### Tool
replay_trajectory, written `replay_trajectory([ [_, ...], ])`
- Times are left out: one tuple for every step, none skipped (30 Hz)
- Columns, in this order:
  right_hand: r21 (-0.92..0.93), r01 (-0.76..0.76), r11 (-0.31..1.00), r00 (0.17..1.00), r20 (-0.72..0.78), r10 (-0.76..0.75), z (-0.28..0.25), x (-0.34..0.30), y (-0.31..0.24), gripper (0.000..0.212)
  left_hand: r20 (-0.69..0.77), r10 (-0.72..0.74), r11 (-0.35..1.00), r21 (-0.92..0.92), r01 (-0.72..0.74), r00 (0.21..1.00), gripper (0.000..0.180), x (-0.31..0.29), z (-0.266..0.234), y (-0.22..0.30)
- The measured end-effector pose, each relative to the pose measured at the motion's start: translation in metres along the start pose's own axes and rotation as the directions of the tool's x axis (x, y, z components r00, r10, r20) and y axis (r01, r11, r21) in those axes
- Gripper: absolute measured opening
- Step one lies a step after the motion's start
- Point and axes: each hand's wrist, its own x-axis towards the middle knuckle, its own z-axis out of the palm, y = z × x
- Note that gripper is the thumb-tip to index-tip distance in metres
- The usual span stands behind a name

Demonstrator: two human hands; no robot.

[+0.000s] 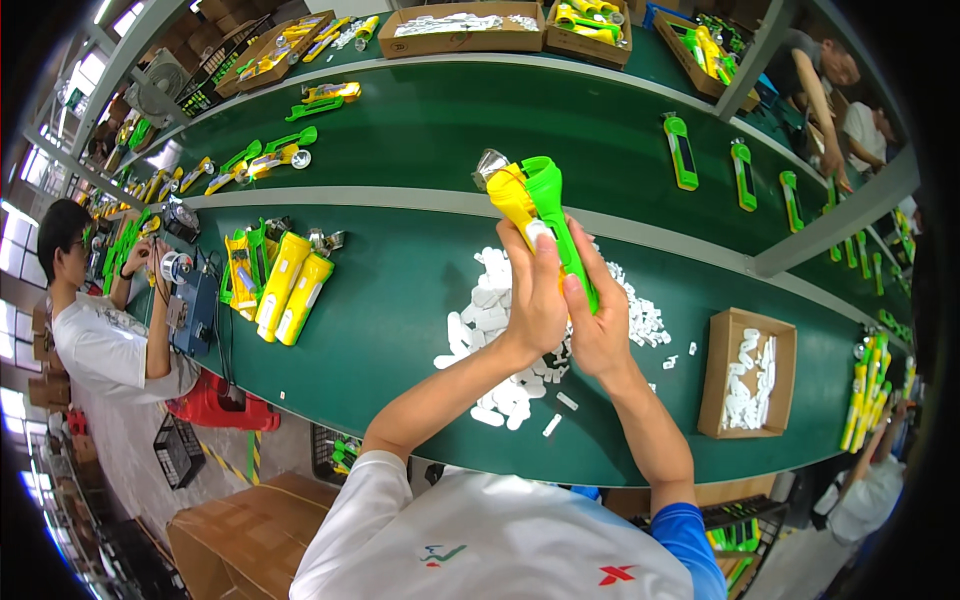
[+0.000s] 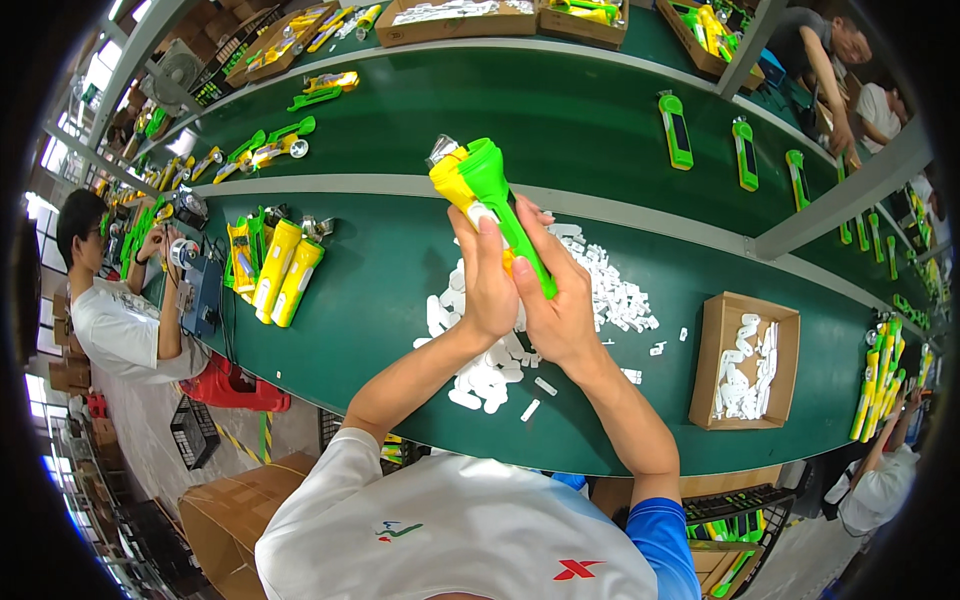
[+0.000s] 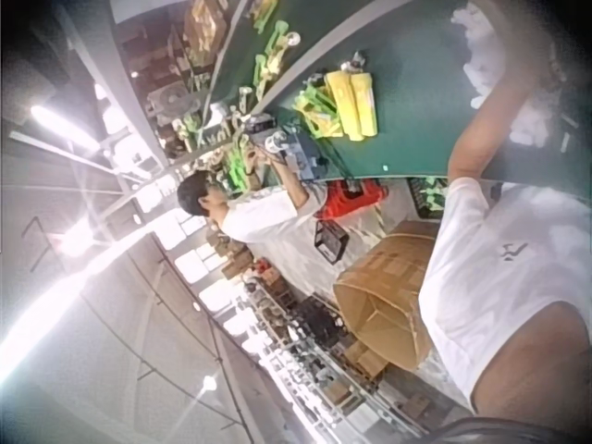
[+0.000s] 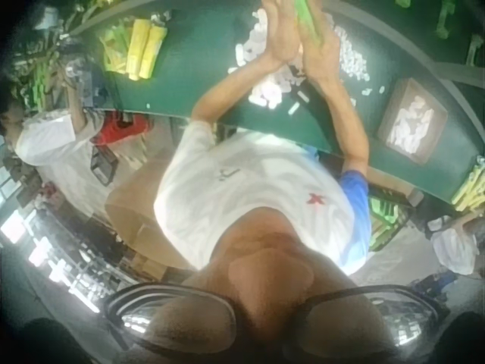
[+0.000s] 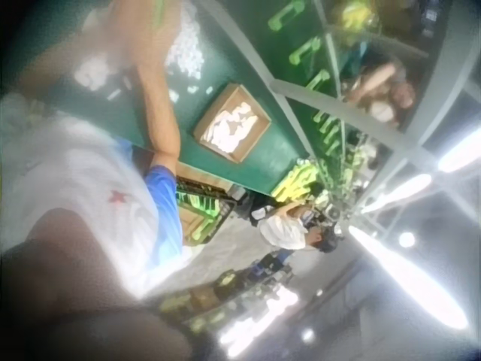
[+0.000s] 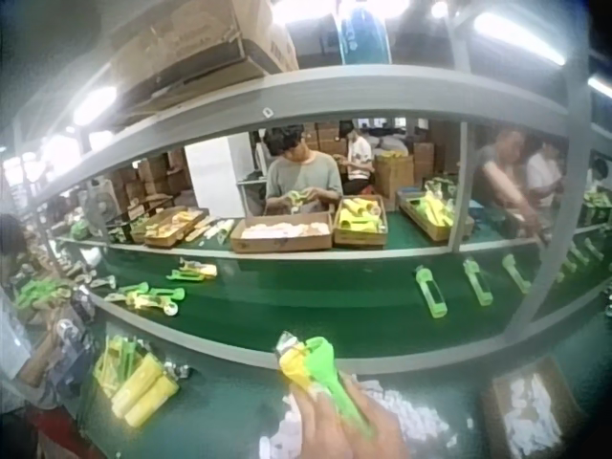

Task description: The person assembles flashlights by picking up flashlight bodies and plastic switches, attaching the switches to the bodies, snapping the casings together by hand, and placing the assembled flashlights onto the conveyor belt.

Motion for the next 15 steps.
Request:
replay_trajectory([
  [-0.002,0.004,1.000,1.000,0.005,-0.004,0.000,0.000,0.000,0.048,0.021,0.026,0.997,0.066,-0.028,0.999,0.038,0.003,-0.003,-0.002],
  [0.035,-0.034,0.999,0.999,0.003,0.034,0.000,0.000,0.000,0.051,0.018,0.032,0.997,0.064,-0.033,0.999,0.038,0.002,-0.005,-0.003],
  [0.070,-0.072,0.995,0.997,0.003,0.072,0.000,-0.001,-0.001,0.053,0.024,0.060,0.986,0.152,-0.063,0.998,0.039,-0.001,-0.007,-0.003],
  [0.066,-0.066,0.996,0.998,0.006,0.066,0.001,-0.003,0.000,0.053,0.033,0.086,0.967,0.236,-0.092,0.996,0.040,-0.001,-0.006,0.001],
  [0.088,-0.088,0.992,0.996,-0.005,0.089,0.003,-0.005,0.000,0.055,0.041,0.110,0.966,0.231,-0.116,0.993,0.041,-0.001,-0.004,0.004],
  [0.110,-0.109,0.988,0.994,-0.015,0.112,0.003,-0.005,0.000,0.057,0.040,0.117,0.966,0.226,-0.123,0.992,0.041,0.000,-0.003,0.002],
  [0.117,-0.106,0.987,0.994,0.045,0.101,-0.001,-0.003,-0.001,0.059,0.059,0.125,0.970,0.204,-0.135,0.990,0.041,0.000,-0.005,0.000],
  [0.115,-0.100,0.988,0.994,0.049,0.094,-0.001,-0.002,-0.002,0.059,0.078,0.135,0.972,0.182,-0.147,0.988,0.040,0.000,-0.006,-0.002],
  [0.093,-0.093,0.991,0.993,0.075,0.087,-0.001,-0.002,-0.003,0.059,0.087,0.138,0.968,0.199,-0.153,0.987,0.039,-0.001,-0.008,-0.003],
  [0.070,-0.087,0.994,0.992,0.096,0.080,-0.002,-0.002,-0.004,0.058,0.088,0.145,0.968,0.194,-0.159,0.986,0.039,0.001,-0.010,0.000],
  [0.015,-0.045,0.999,0.998,0.041,0.045,-0.001,-0.001,0.003,0.058,0.132,0.089,0.978,0.177,-0.111,0.987,0.039,0.004,-0.014,0.003],
  [0.010,-0.038,0.999,0.998,0.042,0.037,-0.003,-0.002,0.005,0.058,0.177,0.034,0.985,0.162,-0.063,0.984,0.040,0.006,-0.016,0.008],
  [-0.034,-0.036,0.999,0.997,0.069,0.039,-0.005,-0.005,0.007,0.058,0.173,-0.024,1.000,-0.015,0.027,0.985,0.048,0.013,-0.012,0.023],
  [-0.084,-0.033,0.996,0.995,0.094,0.041,-0.008,-0.008,0.007,0.059,0.173,-0.013,1.000,-0.021,0.017,0.985,0.048,0.019,-0.011,0.030],
  [-0.064,-0.002,0.998,0.995,0.099,0.008,-0.003,-0.009,0.009,0.061,0.125,-0.044,0.990,-0.128,0.060,0.991,0.051,0.024,-0.013,0.036],
])
